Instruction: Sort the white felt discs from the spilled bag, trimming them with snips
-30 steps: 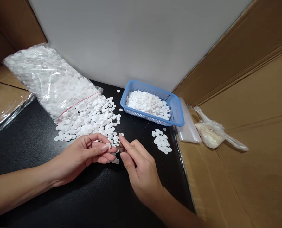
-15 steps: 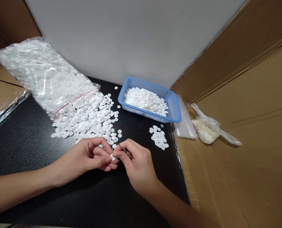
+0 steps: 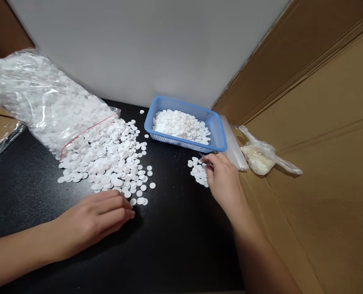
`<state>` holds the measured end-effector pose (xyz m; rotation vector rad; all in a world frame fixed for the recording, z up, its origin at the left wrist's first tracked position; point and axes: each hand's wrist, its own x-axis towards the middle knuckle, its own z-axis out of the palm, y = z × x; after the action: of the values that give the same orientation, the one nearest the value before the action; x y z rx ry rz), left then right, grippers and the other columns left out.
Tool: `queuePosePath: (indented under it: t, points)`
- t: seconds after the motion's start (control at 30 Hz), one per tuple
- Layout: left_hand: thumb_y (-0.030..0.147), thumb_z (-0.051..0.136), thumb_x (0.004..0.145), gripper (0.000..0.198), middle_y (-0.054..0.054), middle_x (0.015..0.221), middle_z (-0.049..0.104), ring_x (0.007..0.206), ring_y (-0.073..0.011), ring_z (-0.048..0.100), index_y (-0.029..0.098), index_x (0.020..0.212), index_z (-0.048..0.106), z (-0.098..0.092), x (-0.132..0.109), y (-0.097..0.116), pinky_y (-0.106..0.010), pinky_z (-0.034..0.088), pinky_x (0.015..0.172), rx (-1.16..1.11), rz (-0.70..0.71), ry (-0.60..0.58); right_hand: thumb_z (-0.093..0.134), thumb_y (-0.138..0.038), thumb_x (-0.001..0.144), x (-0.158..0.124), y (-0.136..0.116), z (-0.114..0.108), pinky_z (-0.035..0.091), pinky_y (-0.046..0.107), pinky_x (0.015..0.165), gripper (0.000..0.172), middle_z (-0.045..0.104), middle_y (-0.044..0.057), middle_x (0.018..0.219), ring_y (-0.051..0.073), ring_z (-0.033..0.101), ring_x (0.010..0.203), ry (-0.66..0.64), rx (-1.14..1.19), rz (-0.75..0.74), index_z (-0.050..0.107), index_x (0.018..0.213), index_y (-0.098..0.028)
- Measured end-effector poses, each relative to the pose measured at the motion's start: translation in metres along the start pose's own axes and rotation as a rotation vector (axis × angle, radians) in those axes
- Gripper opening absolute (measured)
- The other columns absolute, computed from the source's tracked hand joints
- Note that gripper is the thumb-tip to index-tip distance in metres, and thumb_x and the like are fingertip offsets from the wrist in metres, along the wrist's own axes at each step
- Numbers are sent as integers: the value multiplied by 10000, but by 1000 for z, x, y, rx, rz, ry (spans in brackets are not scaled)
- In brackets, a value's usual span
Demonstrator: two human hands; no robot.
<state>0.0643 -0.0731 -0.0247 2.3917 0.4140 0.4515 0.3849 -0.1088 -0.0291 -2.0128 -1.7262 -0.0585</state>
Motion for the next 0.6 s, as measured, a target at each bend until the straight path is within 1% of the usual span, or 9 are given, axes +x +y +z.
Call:
queuePosePath:
  t: [0.03, 0.1, 0.13, 0.2, 0.33, 0.4, 0.47, 0.53, 0.6]
  points:
    - [120, 411, 998, 291, -90, 848, 702, 759, -197, 607, 164, 961, 696, 0, -3, 0, -300, 487, 681, 147, 101, -16, 504, -246, 848, 0, 3, -1, 483, 373, 687, 160, 691, 99, 904, 258, 653, 785, 9, 12, 11, 655, 892, -216]
    - [82, 335, 1011, 364, -88, 788, 670, 697, -198, 552, 136, 972, 692, -1, -7, -1, -312, 459, 637, 344, 215, -36, 516, -246, 847, -1, 4, -5, 502, 389, 707, 224, 716, 99, 912, 264, 672, 795, 12, 35, 59, 687, 986, -203]
    - [76, 321, 1015, 376, -84, 771, 657, 681, -195, 534, 127, 977, 692, -1, -8, -2, -313, 451, 626, 392, 241, -41, 517, -251, 851, -1, 3, -7, 507, 391, 704, 236, 724, 96, 906, 262, 676, 779, 12, 39, 75, 695, 996, -198]
    - [102, 355, 1023, 340, -81, 786, 648, 704, -190, 539, 128, 1002, 694, -2, -9, -4, -305, 460, 643, 387, 243, -59, 505, -251, 858, -2, -1, -10, 513, 390, 699, 254, 735, 96, 930, 256, 678, 765, 22, 32, 70, 706, 1003, -194]
    - [175, 488, 1003, 219, -79, 885, 659, 794, -178, 602, 166, 1027, 706, -7, -7, -13, -275, 492, 704, 163, 136, -89, 493, -247, 876, -4, -4, -13, 506, 373, 668, 228, 731, 92, 911, 260, 678, 772, 14, 23, 51, 706, 948, -214]
    - [174, 508, 991, 200, -58, 884, 662, 795, -159, 625, 188, 993, 707, -11, -6, -18, -247, 495, 704, 35, 17, -24, 490, -255, 899, -6, -9, -13, 505, 368, 667, 210, 724, 88, 917, 260, 679, 786, 6, 57, 47, 694, 933, -220]
    - [169, 523, 976, 180, -40, 878, 665, 793, -149, 639, 202, 961, 700, -15, -5, -21, -231, 496, 701, -49, -116, 83, 527, -292, 917, -10, -20, -10, 506, 354, 650, 171, 720, 73, 904, 244, 672, 758, -21, 149, 34, 684, 921, -223]
    - [171, 530, 967, 168, -36, 897, 665, 816, -153, 642, 207, 945, 693, -17, -5, -23, -237, 496, 717, -67, -211, 157, 584, -317, 918, -16, -37, -4, 502, 328, 615, 139, 708, 45, 826, 215, 653, 698, -117, 280, -7, 678, 864, -230]
    - [174, 521, 971, 174, -35, 908, 650, 831, -156, 632, 210, 962, 691, -16, -4, -25, -244, 488, 727, -31, -234, 174, 588, -269, 929, -25, -55, 5, 510, 311, 642, 132, 688, 37, 820, 198, 654, 728, -220, 391, -112, 684, 848, -231]
